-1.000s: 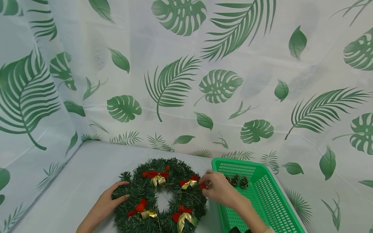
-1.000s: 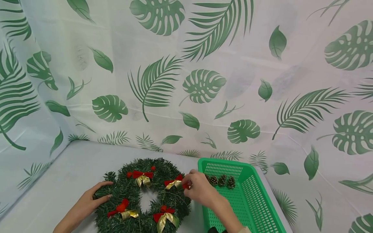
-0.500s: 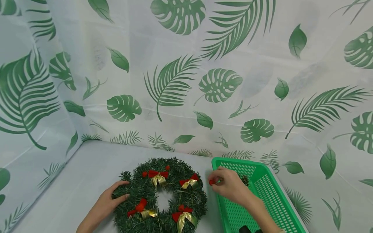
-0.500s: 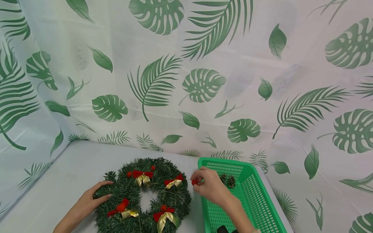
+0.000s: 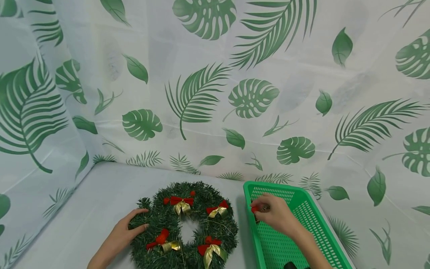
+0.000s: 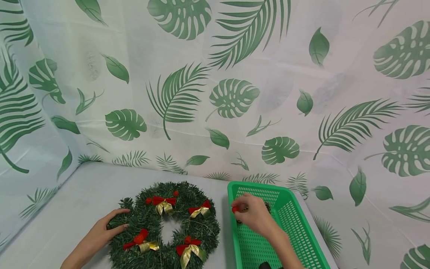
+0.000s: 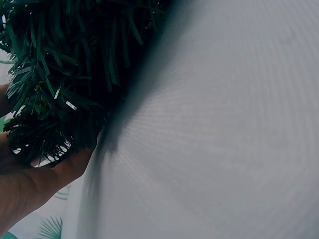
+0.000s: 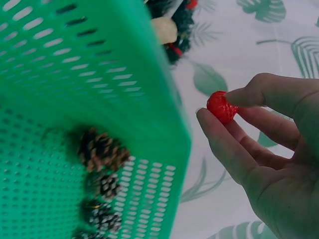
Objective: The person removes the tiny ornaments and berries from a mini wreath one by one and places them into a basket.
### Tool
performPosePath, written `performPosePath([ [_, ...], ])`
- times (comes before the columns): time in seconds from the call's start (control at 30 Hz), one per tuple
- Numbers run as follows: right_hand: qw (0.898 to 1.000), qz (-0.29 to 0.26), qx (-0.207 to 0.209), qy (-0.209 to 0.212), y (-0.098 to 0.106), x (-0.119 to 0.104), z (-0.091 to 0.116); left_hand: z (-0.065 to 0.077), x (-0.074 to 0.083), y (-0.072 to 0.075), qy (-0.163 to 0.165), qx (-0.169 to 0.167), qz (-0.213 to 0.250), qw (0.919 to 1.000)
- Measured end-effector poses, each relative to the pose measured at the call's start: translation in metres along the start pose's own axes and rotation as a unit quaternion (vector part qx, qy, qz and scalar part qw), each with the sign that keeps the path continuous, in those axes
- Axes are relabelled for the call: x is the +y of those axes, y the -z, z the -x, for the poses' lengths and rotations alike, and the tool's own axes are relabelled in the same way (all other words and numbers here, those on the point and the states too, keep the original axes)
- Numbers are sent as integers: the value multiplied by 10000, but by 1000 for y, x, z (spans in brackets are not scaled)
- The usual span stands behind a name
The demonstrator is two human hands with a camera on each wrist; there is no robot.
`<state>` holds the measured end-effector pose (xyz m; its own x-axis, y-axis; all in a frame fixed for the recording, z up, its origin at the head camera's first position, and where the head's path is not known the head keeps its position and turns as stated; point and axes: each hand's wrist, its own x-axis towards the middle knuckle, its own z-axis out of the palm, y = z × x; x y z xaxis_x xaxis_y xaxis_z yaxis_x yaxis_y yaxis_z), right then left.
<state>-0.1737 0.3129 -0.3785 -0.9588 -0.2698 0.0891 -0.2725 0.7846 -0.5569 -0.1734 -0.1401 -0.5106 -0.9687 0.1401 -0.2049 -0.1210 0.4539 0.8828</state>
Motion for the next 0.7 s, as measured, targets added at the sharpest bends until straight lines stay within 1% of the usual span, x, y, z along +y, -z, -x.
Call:
performPosePath([
  [0.2, 9983, 27, 77, -586, -1, 18, 3, -1, -1, 0, -22, -10, -8, 10000],
  [0.3, 9968, 120, 166, -774, -4, 27, 3, -1, -2, 1, 1, -20, 11, 10000],
  [0.6, 9936, 537, 145, -980, -14, 57, -3, -2, -3, 1, 21, 2, -10, 10000],
  [0.7, 9934, 645, 145, -937, -17, 66, -4, -2, -3, 0, 34, -1, -4, 10000],
])
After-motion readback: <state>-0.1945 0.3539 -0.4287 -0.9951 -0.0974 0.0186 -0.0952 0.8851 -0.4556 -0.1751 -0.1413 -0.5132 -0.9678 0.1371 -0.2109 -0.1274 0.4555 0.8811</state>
